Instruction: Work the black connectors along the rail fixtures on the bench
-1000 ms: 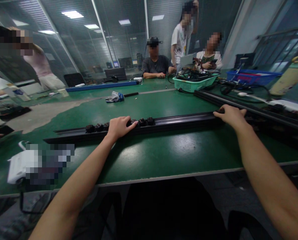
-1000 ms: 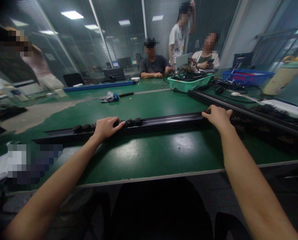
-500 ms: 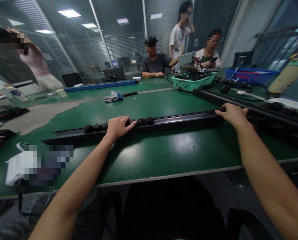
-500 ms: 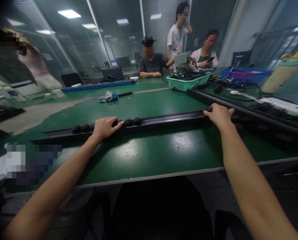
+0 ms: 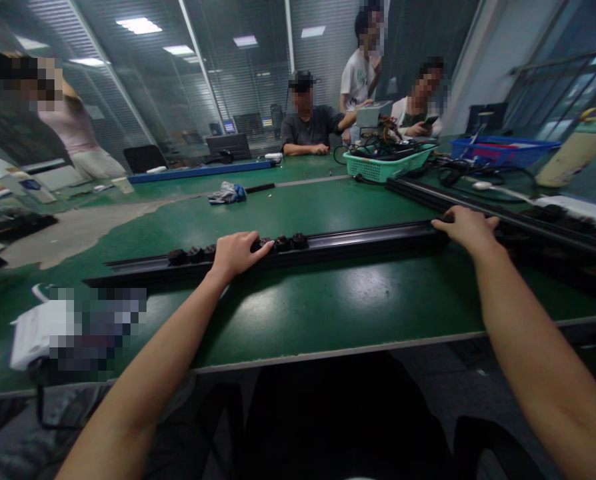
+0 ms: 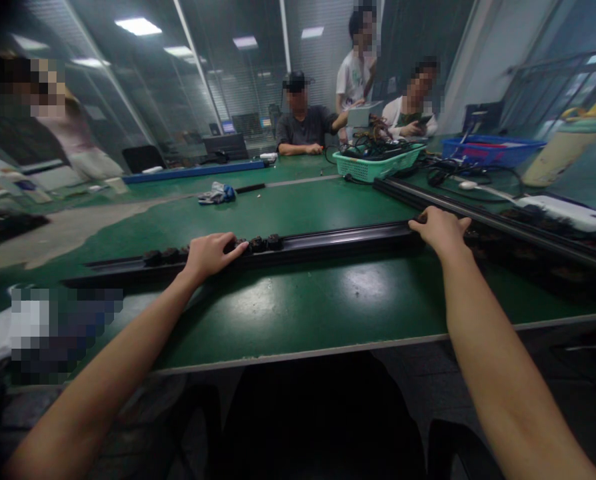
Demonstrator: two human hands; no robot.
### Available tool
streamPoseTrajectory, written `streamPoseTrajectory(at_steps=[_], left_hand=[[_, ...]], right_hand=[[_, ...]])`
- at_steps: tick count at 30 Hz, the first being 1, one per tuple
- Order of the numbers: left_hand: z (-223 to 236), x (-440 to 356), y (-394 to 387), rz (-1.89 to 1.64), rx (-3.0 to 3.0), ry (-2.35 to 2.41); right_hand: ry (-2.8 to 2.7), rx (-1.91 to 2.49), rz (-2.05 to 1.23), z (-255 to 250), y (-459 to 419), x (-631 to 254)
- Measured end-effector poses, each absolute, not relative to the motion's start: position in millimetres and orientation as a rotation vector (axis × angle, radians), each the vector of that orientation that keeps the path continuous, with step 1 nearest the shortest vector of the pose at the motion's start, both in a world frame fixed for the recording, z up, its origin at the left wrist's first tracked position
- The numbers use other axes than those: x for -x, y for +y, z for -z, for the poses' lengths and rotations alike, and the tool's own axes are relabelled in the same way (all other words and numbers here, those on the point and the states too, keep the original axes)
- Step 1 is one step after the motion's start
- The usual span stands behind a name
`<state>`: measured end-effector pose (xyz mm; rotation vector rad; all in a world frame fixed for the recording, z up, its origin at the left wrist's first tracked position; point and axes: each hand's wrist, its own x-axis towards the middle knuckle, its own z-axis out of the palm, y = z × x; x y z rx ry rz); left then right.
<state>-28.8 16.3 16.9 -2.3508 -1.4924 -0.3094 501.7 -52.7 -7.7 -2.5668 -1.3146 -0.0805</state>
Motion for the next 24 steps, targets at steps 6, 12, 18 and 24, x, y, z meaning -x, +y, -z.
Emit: streamPoseTrajectory(at_steps=[6,12,18,24], left_hand=[[-17.5,28.7,15.7,0.313,2.351,-1.495],[-18.4,29.4,15.2,0.315,2.363,-1.493],[-18.1,30.3,15.6,0.323,2.370,-1.483],[-19.0,28.9,14.5,0.321,2.360,-1.485]], right_hand=[[-1.310,2.548,0.110,9.7,-52.2,-502.9],[-1.314,2.564,0.093,9.7,-51.2,-504.3],[-1.332,2.556,0.097,10.6,-50.9,-505.3],[-1.310,2.580,0.102,10.5,-50.2,-505.5]])
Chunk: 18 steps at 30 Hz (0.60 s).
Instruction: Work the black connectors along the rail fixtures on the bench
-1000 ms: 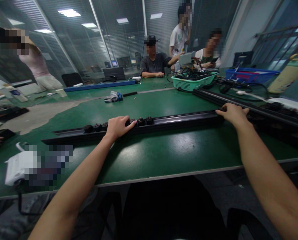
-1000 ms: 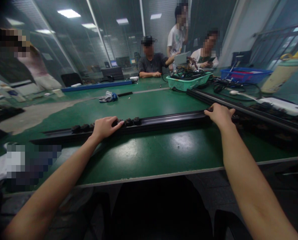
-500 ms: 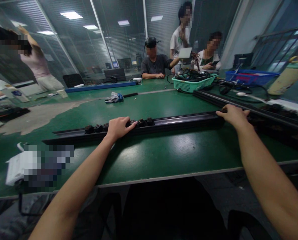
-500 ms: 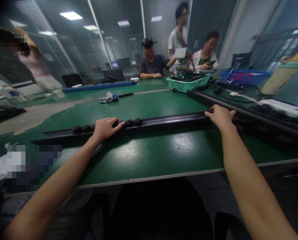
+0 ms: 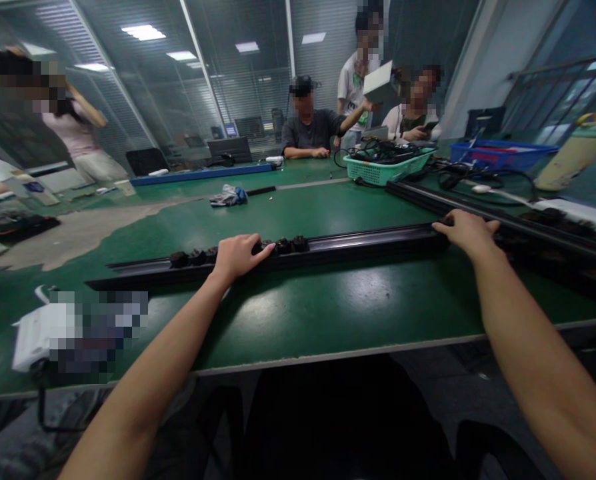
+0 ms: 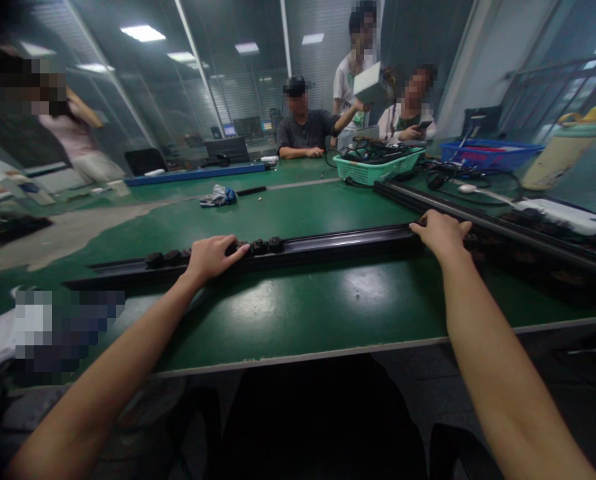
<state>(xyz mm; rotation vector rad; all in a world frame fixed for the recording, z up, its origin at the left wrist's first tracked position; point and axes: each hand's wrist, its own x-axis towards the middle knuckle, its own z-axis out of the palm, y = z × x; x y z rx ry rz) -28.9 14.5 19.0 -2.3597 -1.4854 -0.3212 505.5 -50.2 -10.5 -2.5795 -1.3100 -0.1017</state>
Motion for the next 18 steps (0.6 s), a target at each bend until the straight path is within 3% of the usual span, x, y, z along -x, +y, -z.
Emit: streamPoseTrajectory(at_steps=[18], left_hand=[[-16,31,18,0.346,2.373,-1.488]], right_hand=[[-1.176,2.597,0.136,18,-49,-522]])
